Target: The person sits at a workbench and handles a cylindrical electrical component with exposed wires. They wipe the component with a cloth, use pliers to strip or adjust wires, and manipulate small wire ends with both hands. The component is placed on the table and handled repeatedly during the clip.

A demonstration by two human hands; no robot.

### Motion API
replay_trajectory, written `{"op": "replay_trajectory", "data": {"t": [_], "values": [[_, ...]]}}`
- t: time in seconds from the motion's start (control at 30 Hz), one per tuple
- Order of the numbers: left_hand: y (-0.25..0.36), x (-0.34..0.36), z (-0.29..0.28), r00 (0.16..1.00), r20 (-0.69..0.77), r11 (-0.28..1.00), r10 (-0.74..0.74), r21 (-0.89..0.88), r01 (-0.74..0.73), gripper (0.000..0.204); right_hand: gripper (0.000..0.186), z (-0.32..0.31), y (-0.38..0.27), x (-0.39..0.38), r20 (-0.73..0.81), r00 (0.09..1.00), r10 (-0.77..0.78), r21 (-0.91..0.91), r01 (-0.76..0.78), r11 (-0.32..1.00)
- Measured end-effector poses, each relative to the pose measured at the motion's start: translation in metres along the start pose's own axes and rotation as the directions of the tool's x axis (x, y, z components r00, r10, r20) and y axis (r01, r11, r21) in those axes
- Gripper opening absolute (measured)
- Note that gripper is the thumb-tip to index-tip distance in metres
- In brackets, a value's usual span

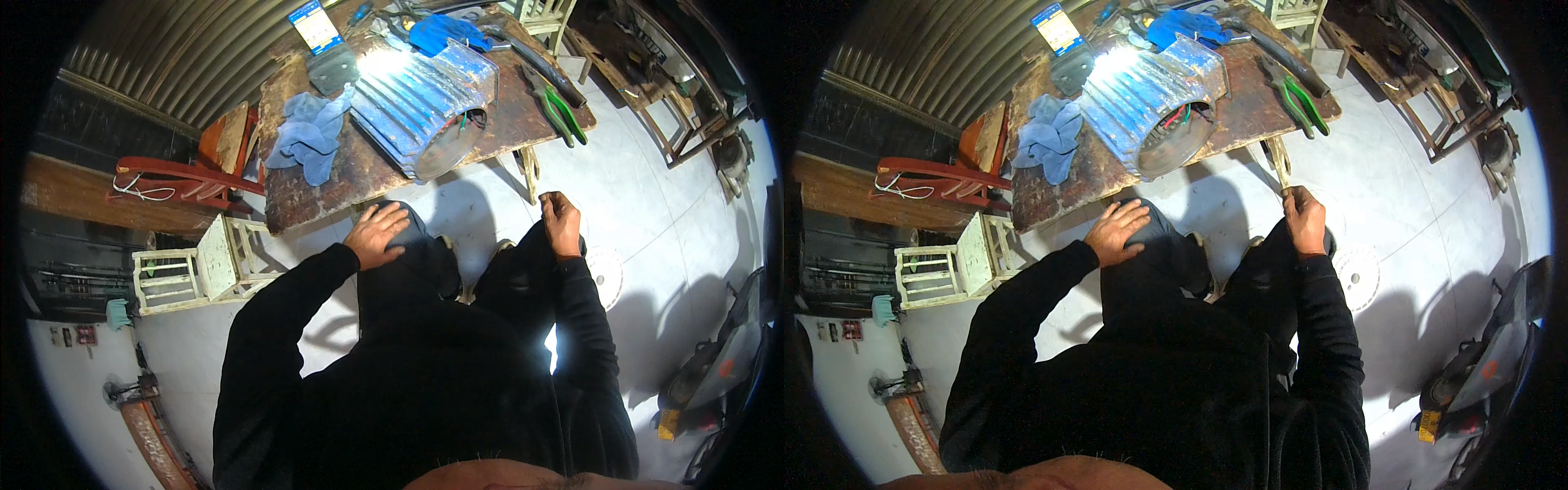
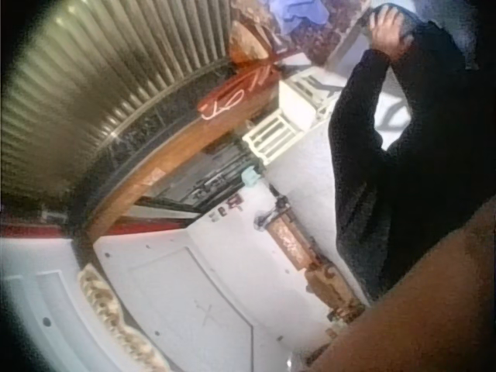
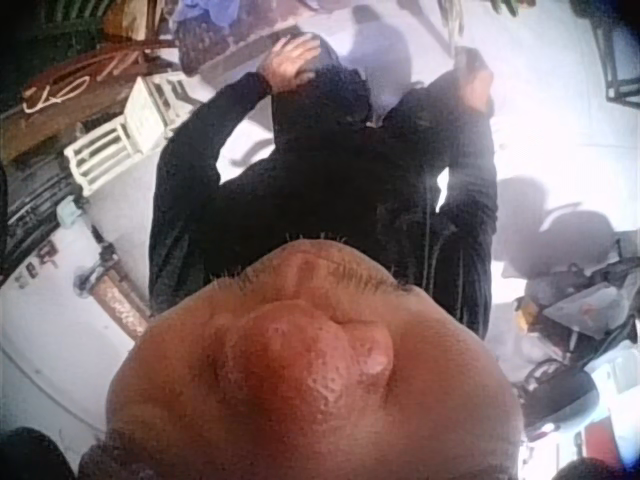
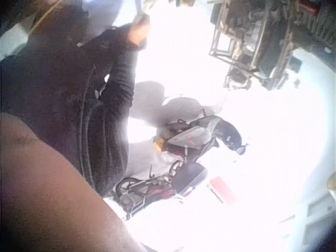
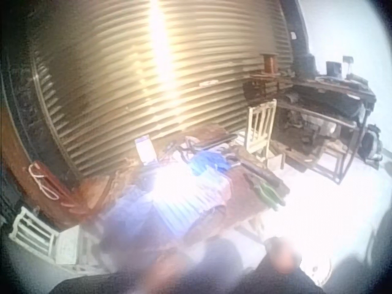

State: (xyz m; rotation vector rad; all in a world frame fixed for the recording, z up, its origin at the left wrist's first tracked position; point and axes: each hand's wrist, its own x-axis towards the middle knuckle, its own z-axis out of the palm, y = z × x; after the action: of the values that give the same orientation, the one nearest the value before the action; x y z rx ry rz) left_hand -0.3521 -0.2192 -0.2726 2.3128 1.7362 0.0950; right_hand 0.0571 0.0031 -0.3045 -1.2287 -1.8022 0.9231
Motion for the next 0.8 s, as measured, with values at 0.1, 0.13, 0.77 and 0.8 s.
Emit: {"op": "replay_trajectory", "data": {"t": [0.1, 0.13, 0.77, 0.8], "values": [[-0.013, 0.023, 0.010, 0.968, -0.044, 0.965, -0.246, -0.102, 0.241, 0.064, 0.019, 0.002, 0.000, -0.001, 0.005, 1.000, 0.012, -0.001, -0.012, 1.000], [-0.014, 0.033, 0.017, 0.923, -0.046, 0.911, -0.382, -0.185, 0.368, 0.063, 0.019, 0.003, 0.000, -0.001, 0.000, 1.000, 0.018, 0.010, -0.018, 1.000], [-0.042, 0.055, 0.062, 0.814, -0.051, 0.809, -0.578, -0.163, 0.565, 0.064, 0.019, 0.007, 0.011, 0.024, 0.082, 0.987, 0.136, -0.157, -0.122, 0.980], [-0.047, 0.053, 0.067, 0.853, -0.052, 0.851, -0.519, -0.119, 0.511, 0.062, 0.019, 0.009, 0.013, 0.026, 0.084, 0.990, 0.117, -0.151, -0.104, 0.983]]}}
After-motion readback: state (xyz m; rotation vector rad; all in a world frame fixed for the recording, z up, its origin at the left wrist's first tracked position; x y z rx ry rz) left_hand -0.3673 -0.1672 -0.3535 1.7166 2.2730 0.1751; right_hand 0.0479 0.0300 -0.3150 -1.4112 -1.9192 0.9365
